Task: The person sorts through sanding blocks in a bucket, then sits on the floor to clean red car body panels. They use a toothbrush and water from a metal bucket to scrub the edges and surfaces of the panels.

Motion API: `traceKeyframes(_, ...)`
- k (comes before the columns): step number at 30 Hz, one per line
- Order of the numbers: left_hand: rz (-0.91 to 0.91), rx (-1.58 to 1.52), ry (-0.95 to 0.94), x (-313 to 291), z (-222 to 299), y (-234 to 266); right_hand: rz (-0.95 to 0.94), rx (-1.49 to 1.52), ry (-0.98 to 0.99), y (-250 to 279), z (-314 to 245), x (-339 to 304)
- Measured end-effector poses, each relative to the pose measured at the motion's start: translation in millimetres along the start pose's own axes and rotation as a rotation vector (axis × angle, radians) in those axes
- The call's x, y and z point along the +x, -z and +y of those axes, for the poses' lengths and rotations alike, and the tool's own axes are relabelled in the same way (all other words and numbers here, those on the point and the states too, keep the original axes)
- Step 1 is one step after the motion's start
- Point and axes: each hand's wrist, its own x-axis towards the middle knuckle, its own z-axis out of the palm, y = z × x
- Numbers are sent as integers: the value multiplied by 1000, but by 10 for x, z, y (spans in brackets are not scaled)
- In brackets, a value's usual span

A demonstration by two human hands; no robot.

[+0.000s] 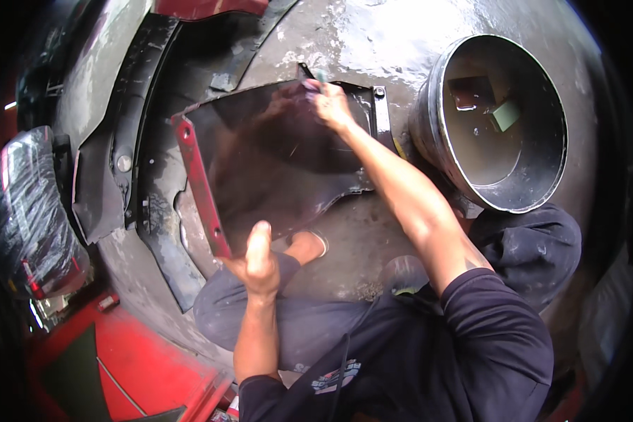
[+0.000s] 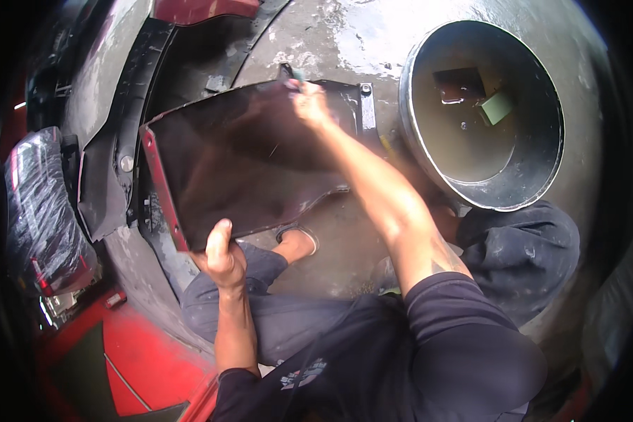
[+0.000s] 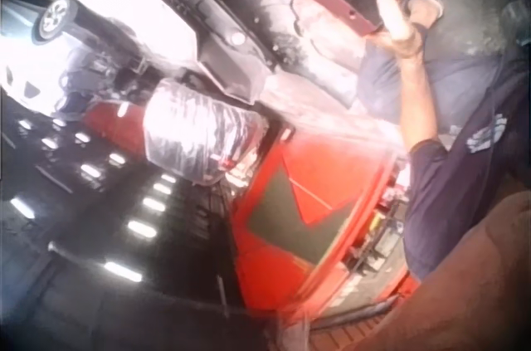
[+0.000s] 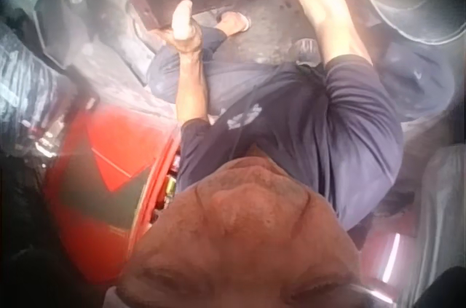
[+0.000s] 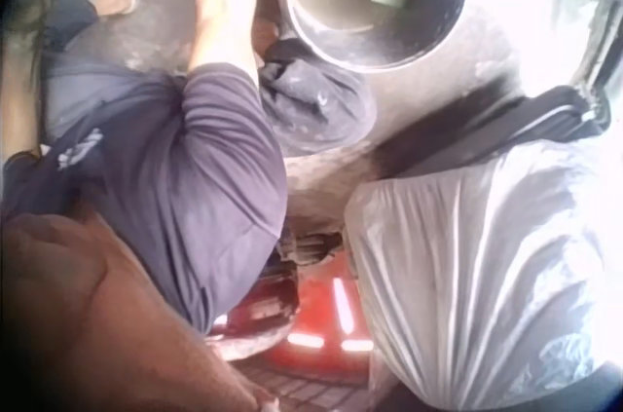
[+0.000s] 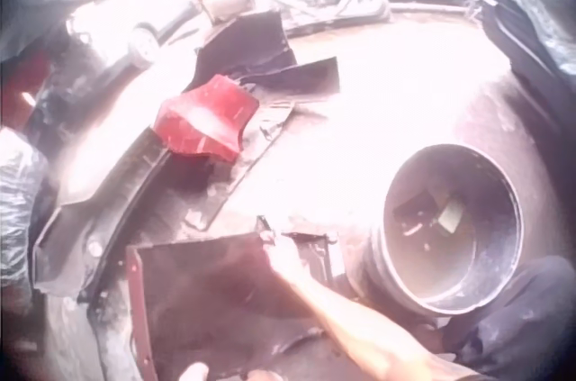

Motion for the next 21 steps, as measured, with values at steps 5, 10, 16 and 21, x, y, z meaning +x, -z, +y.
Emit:
traceKeyframes(5, -126, -55, 28, -17, 6, 70, -135, -672, 281, 69, 71, -144)
traceKeyframes(10, -172, 213, -65, -178, 232, -175, -191, -1405, 273, 800, 228, -171)
traceKeyframes(16, -224, 499, -224, -239, 93, -186, 16, -1507, 382, 641, 166, -662)
traceKeyframes(21, -194, 394, -189, -187, 58, -176, -53, -1235, 428, 938, -26, -1383)
